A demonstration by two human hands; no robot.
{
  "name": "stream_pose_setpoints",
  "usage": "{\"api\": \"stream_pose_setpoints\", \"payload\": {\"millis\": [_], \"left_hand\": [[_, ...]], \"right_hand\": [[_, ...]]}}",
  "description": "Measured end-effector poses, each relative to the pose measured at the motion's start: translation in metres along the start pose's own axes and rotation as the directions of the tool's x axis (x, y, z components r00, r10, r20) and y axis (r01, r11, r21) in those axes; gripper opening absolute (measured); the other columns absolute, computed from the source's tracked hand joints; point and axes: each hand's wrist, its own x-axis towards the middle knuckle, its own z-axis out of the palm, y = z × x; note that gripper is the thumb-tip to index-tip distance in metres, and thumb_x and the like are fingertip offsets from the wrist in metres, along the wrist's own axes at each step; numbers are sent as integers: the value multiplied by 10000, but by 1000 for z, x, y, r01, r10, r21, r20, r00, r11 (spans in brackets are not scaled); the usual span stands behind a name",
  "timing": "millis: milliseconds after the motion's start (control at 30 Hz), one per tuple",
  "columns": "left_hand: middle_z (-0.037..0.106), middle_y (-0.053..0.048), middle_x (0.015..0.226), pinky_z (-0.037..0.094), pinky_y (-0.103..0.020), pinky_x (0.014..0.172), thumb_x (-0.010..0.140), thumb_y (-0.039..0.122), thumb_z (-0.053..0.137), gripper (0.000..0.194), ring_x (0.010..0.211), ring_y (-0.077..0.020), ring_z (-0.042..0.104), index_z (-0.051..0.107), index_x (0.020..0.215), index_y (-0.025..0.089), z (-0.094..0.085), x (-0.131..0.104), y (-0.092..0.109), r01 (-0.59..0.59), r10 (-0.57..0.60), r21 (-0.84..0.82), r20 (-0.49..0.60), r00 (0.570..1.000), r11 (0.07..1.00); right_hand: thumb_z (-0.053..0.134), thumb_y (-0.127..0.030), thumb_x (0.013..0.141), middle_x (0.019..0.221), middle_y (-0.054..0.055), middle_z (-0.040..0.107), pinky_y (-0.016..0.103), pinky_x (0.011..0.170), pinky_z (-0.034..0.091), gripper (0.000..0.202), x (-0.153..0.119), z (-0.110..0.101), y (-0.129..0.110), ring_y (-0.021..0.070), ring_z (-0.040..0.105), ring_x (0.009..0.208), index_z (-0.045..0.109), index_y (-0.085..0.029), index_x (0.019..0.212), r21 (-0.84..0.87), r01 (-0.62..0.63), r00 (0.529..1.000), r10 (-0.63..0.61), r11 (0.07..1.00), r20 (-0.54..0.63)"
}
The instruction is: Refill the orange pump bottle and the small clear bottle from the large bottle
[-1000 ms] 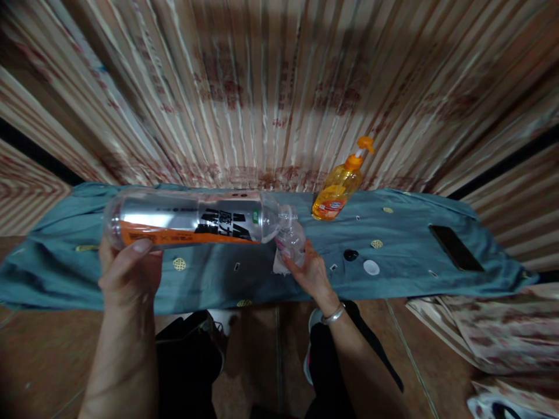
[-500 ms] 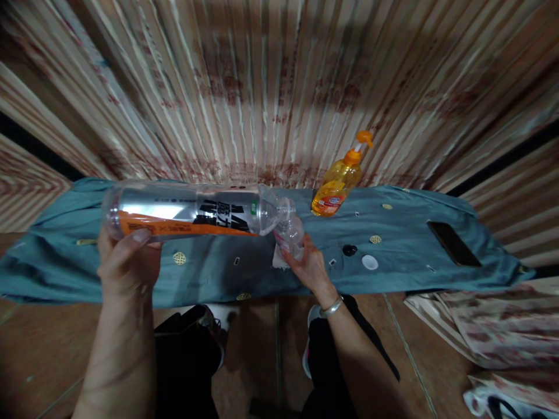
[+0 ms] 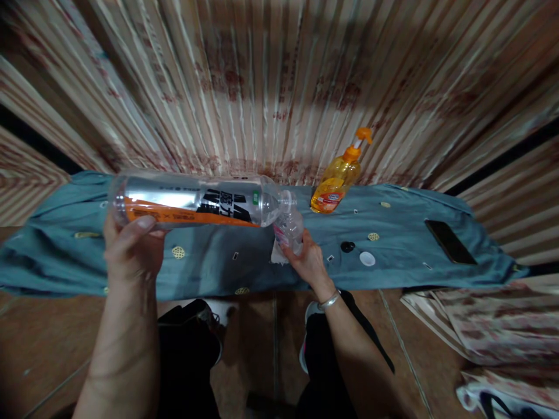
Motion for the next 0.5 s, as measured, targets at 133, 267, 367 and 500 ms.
{"api": "stream_pose_setpoints", "payload": {"millis": [133,267,367,500], "left_hand": [[761,-17,1380,259,-711,1366,594,456,1032,751,1424,-387,624,803,1304,375,-1,0,-1,-3,3,0,0,1000,1000],[760,-30,1358,308,-719,1340,589,468,1031,769,1367,-378,659,790,1310,356,-2,1,0,-14,14,21,-3,1000,1000],[760,-42,1353,345,-701,1328,572,481,1033,777,1358,-379,666,790,1295,332,-1,1,0,-16,17,33,-22,1000,999],[763,-50,1329,356,-705,1319,583,491,1022,768,1342,-385,671,789,1296,324,-1,2,1,-24,24,45,-6,1000,999]], "right_hand": [[699,-653,838,982,138,812,428,750,592,547,0,-1,-1,360,788,886,647,-210,1155,-27,-23,1000,23,999,12],[689,-686,839,959,132,798,423,750,584,533,0,-1,-1,357,782,891,644,-218,1089,-35,-28,999,29,999,15],[698,-688,844,959,134,801,420,744,585,542,0,0,-1,354,784,881,653,-212,1097,-34,-25,1000,25,999,6],[705,-698,855,950,125,809,419,741,586,565,0,0,1,343,777,855,662,-212,1140,-18,1,1000,-1,1000,-7]]}}
